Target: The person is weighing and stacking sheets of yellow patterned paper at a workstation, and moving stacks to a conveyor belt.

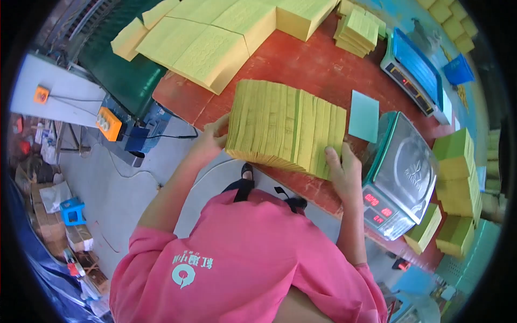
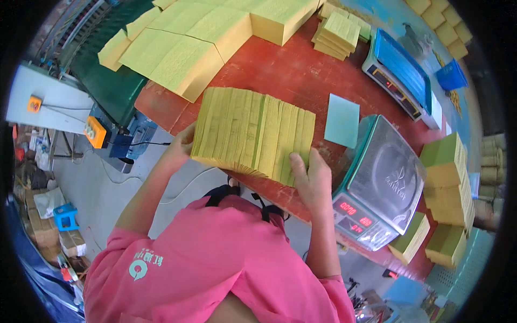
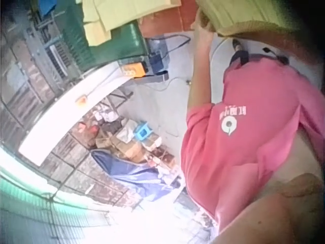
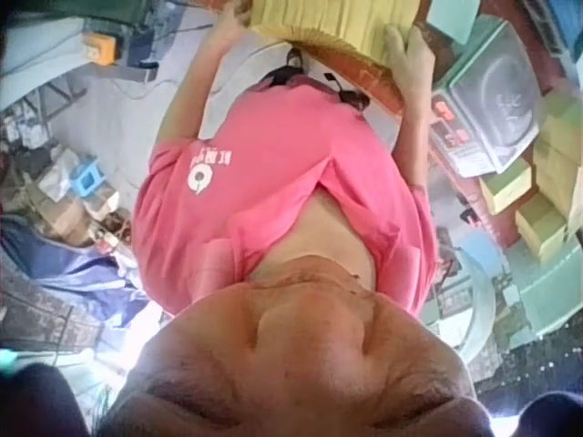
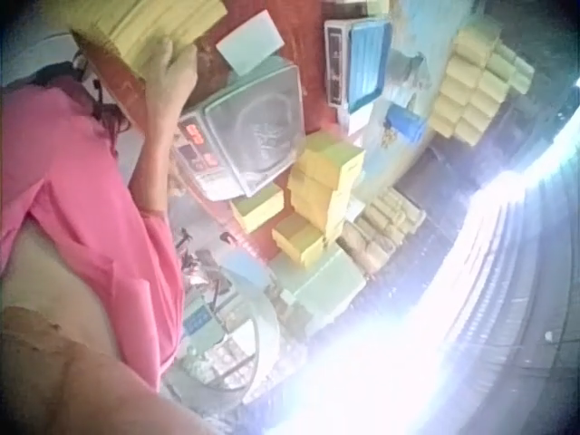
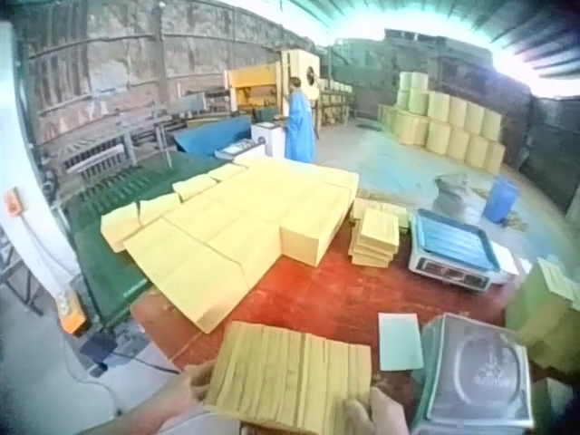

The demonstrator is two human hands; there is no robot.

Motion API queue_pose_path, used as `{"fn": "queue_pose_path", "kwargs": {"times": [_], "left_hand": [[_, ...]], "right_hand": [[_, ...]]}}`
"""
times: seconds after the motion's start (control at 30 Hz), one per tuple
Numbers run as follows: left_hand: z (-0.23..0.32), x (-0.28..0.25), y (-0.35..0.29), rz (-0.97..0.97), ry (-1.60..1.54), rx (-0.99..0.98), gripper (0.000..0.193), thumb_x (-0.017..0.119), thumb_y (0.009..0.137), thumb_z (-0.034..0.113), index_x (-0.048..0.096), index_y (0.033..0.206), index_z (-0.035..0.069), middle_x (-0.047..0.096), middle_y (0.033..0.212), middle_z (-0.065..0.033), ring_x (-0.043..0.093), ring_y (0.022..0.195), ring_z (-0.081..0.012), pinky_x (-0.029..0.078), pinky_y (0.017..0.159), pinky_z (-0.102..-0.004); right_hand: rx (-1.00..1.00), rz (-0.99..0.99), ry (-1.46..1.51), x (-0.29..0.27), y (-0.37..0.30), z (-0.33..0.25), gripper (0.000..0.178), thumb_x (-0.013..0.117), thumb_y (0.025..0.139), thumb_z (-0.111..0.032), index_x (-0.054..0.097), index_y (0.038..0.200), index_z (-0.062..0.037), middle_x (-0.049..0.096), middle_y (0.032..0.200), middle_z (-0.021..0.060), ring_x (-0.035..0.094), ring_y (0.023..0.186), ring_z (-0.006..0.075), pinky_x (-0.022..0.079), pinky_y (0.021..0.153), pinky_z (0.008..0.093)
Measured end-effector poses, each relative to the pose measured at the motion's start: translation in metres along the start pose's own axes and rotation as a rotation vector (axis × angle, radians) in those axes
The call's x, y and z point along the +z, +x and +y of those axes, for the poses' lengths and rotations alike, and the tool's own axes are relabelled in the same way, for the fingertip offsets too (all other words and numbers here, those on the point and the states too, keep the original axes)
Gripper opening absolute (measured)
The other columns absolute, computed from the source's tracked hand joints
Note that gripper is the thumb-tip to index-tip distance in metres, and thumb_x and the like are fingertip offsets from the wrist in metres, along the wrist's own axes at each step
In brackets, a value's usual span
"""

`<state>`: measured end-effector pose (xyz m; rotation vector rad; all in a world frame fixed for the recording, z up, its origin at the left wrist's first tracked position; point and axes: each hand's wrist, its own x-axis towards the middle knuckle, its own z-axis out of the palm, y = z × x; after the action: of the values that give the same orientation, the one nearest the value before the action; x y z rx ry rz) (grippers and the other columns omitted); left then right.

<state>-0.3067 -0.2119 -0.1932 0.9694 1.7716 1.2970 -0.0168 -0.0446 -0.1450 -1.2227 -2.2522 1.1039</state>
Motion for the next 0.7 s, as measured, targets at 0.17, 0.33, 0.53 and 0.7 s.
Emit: {"fn": "queue_pose_path", "kwargs": {"times": [0.17, 0.33, 0.53, 0.7], "left_hand": [[0.001, -0.057, 0.038, -0.386, -0.199, -0.177, 0.046, 0.05, 0.091, 0.006, 0.051, 0.136, 0.004, 0.06, 0.128, -0.0074, 0.055, 0.121, -0.0163, 0.052, 0.088, -0.0311], [0.014, -0.06, 0.072, -0.346, -0.178, -0.486, 0.041, 0.042, 0.099, 0.027, 0.057, 0.129, 0.003, 0.063, 0.12, -0.0084, 0.059, 0.114, -0.0181, 0.058, 0.077, -0.0368], [-0.004, -0.02, 0.058, -0.204, -0.173, -0.301, 0.051, 0.043, 0.103, 0.039, 0.056, 0.13, -0.002, 0.064, 0.12, -0.0101, 0.057, 0.107, -0.0152, 0.043, 0.095, -0.0296], [0.008, -0.019, 0.07, -0.151, -0.096, -0.14, 0.047, 0.042, 0.102, 0.038, 0.059, 0.118, -0.003, 0.064, 0.112, -0.0099, 0.057, 0.104, -0.017, 0.045, 0.09, -0.0326]], "right_hand": [[0.146, 0.122, 0.064, 0.01, 0.003, -0.006, 0.039, 0.055, 0.098, -0.029, 0.06, 0.122, 0.0011, 0.069, 0.096, 0.0188, 0.066, 0.089, 0.0231, 0.05, 0.08, 0.0346], [0.317, 0.188, 0.412, 0.007, 0.003, 0.02, 0.05, 0.048, 0.102, -0.036, 0.055, 0.129, 0.0048, 0.065, 0.116, 0.0143, 0.06, 0.105, 0.0178, 0.046, 0.091, 0.0315], [0.349, 0.023, 0.649, 0.039, 0.016, -0.002, 0.051, 0.04, 0.105, -0.036, 0.053, 0.132, 0.0056, 0.061, 0.123, 0.0108, 0.056, 0.111, 0.0164, 0.042, 0.097, 0.0301], [0.147, 0.128, 0.488, 0.028, 0.019, -0.024, 0.045, 0.04, 0.105, -0.029, 0.053, 0.133, 0.0044, 0.061, 0.12, 0.0087, 0.053, 0.111, 0.0141, 0.043, 0.095, 0.029]]}}
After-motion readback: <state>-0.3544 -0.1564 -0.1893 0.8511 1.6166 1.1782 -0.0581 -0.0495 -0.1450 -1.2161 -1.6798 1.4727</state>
